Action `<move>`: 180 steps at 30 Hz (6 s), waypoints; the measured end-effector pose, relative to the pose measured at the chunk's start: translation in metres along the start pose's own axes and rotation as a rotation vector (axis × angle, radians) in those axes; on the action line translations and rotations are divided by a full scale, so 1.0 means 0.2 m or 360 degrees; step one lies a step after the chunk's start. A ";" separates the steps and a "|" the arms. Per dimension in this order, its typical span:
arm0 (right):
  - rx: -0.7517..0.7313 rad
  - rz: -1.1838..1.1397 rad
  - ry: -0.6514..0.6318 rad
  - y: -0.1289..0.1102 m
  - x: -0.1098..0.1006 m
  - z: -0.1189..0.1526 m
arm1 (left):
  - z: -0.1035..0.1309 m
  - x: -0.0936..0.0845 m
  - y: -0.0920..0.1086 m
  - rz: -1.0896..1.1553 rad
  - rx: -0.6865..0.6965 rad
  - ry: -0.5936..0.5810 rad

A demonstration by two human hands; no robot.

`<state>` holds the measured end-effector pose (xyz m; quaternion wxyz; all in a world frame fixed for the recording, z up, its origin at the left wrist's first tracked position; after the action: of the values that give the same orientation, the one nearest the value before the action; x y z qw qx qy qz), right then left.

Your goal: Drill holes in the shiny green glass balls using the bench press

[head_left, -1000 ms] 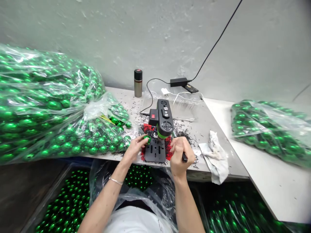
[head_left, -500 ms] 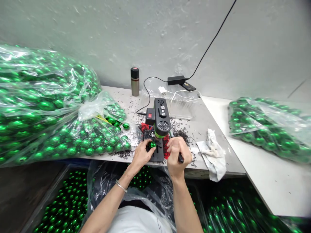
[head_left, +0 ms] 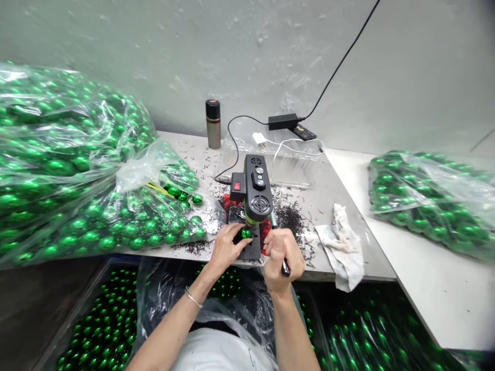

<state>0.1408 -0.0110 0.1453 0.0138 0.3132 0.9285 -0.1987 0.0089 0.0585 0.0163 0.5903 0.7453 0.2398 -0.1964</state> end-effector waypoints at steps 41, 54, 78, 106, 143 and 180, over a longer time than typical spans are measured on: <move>0.0229 -0.0085 -0.0019 0.01 -0.01 -0.06 | 0.21 -0.07 0.01 0.0006 0.0163 0.0018; 0.0143 -0.0120 0.0118 0.03 0.01 0.06 | -0.54 -0.43 -0.22 -0.0851 -0.0589 0.0076; 0.0097 -0.0026 0.0082 0.00 0.00 -0.10 | -0.08 -0.02 -0.14 0.0522 -0.0728 -0.0511; -0.0152 0.0011 0.0157 0.14 0.06 0.35 | 0.02 0.02 -0.04 -0.0029 -0.0012 -0.0116; 0.0322 -0.0139 0.0103 0.05 0.04 0.03 | -0.28 -0.40 -0.15 -0.0374 -0.0341 0.0240; 0.0117 -0.0071 0.0012 0.01 0.01 -0.01 | 0.01 0.00 -0.02 0.0019 -0.0027 0.0060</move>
<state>0.1412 -0.0081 0.1453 -0.0056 0.2933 0.9275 -0.2319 0.0066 0.0576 0.0114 0.5932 0.7452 0.2482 -0.1767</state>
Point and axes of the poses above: each hand's wrist, its own z-axis away from the middle knuckle, its own x-axis out of the palm, y = z × x, the point moved 7 cm from there along -z, towards the middle knuckle, and after that the axes turned 13 degrees about -x, right-handed, at the moved point
